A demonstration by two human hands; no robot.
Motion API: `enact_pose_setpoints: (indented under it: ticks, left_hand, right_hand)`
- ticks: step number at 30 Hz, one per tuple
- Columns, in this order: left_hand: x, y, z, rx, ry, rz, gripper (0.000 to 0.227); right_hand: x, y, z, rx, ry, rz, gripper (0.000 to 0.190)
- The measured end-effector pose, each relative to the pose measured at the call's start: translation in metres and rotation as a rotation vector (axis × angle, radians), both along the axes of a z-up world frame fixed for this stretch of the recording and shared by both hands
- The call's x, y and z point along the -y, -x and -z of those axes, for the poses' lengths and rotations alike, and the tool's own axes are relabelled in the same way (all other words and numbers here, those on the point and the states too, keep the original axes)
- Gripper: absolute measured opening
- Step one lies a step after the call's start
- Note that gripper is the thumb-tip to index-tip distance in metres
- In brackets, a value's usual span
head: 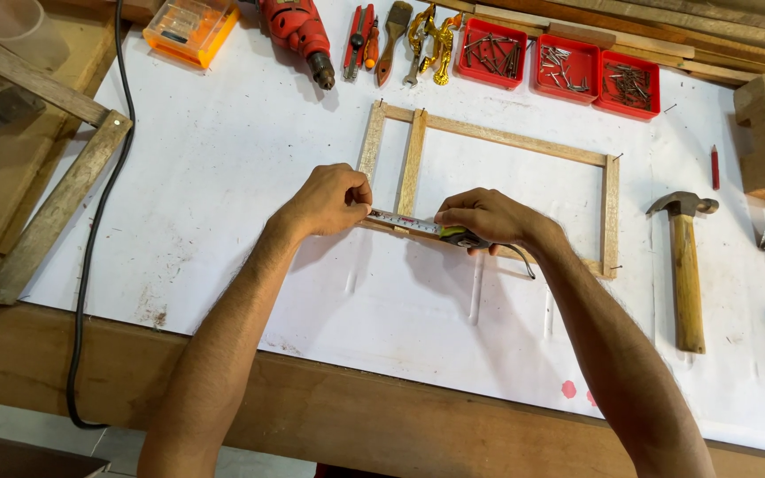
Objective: The person assembles a rectangular wooden frame on a workbench. They measure and mark the wood with a tape measure and pencil, then hammer nails to join the pieces. Additional small wooden pieces are added and secured with nails.
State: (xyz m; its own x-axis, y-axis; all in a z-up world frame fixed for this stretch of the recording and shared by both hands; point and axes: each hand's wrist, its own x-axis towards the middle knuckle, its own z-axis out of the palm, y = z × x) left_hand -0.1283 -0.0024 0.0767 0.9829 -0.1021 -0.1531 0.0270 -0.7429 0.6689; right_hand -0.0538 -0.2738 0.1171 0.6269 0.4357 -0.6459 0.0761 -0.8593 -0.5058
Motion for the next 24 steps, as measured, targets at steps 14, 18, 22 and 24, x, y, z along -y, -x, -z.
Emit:
enact_pose_setpoints:
  ticks: [14, 18, 22, 24]
  left_hand:
    - [0.007, 0.006, 0.002, 0.092, -0.091, 0.003, 0.007]
    - [0.018, 0.013, -0.021, 0.494, -0.235, 0.140, 0.009]
    - [0.072, 0.014, -0.067, 0.409, -0.142, 0.174, 0.012]
    - [0.114, 0.010, -0.089, 0.241, -0.003, 0.188, 0.013]
  right_hand:
    - [0.015, 0.012, 0.018, 0.128, -0.175, 0.004, 0.042]
    - [0.033, 0.018, 0.010, 0.231, -0.293, -0.049, 0.045]
    - [0.065, 0.039, -0.034, 0.341, -0.338, -0.062, 0.050]
    - [0.089, 0.051, -0.056, 0.496, -0.401, -0.072, 0.062]
